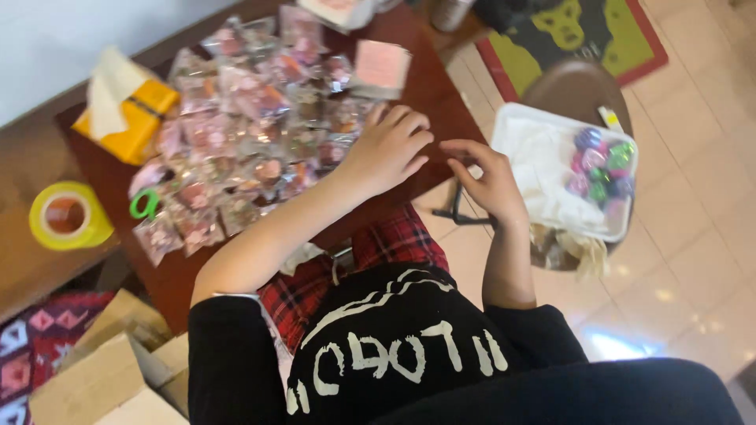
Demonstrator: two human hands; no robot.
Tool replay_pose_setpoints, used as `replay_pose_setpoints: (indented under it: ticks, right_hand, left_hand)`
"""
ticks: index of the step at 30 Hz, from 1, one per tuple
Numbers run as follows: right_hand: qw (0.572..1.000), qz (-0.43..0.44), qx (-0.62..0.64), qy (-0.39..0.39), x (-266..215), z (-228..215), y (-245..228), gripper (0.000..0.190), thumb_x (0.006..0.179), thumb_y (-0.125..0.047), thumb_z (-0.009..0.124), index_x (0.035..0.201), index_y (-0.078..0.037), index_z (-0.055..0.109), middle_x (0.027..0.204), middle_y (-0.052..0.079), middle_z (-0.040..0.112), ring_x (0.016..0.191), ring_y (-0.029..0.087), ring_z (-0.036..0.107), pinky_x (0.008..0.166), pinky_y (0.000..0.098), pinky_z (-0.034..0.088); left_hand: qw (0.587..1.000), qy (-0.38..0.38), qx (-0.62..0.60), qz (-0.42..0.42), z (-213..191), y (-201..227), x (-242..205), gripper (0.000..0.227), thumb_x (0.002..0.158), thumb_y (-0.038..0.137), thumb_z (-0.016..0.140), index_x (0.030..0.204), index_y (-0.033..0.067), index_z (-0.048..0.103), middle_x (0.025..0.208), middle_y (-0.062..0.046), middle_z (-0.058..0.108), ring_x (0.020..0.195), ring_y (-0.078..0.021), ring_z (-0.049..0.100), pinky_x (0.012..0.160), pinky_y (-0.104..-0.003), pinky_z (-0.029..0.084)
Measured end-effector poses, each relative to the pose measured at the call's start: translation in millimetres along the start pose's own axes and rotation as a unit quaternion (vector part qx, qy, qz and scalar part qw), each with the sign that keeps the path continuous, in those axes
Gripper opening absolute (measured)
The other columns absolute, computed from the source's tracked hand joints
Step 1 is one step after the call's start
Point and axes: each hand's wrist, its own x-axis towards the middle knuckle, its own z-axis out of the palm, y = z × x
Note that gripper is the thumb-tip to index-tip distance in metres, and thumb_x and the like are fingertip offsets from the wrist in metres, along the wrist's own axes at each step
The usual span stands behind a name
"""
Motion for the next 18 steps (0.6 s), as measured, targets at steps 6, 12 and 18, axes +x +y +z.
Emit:
replay_pose_setpoints:
  ticks: [6,12,18]
  right_hand:
    - [0.987,0.038,-0.091,0.125,-65,-68,45,0.033,0.094,-0.002,0.073,0.127,-0.005,0.07,0.118,0.011,0.075,0.112,0.022,0.071,0.099,0.0363,0.054]
    - [0.951,0.155,-0.114,0.242,-123,-124,93,0.043,0.09,-0.006,0.078,0.131,-0.007,0.066,0.126,0.013,0.069,0.118,0.027,0.068,0.1,0.0409,0.054]
    - [0.867,0.2,-0.303,0.341,-148,-141,146,0.059,0.084,-0.003,0.083,0.137,-0.009,0.059,0.143,0.027,0.052,0.134,0.047,0.048,0.111,0.0524,0.041]
  left_hand:
    - [0.994,-0.063,-0.048,0.081,116,44,73,0.03,0.077,0.026,0.083,0.101,0.0108,0.072,0.114,-0.006,0.061,0.114,-0.0267,0.054,0.101,-0.049,0.037]
    - [0.981,-0.139,-0.104,0.09,216,86,126,0.04,0.075,0.022,0.084,0.11,0.0078,0.07,0.122,-0.01,0.058,0.115,-0.0277,0.057,0.097,-0.048,0.04]
    - [0.983,-0.164,-0.048,0.072,284,108,160,0.059,0.08,0.014,0.075,0.135,0.0047,0.058,0.15,-0.02,0.04,0.113,-0.0311,0.058,0.091,-0.047,0.046]
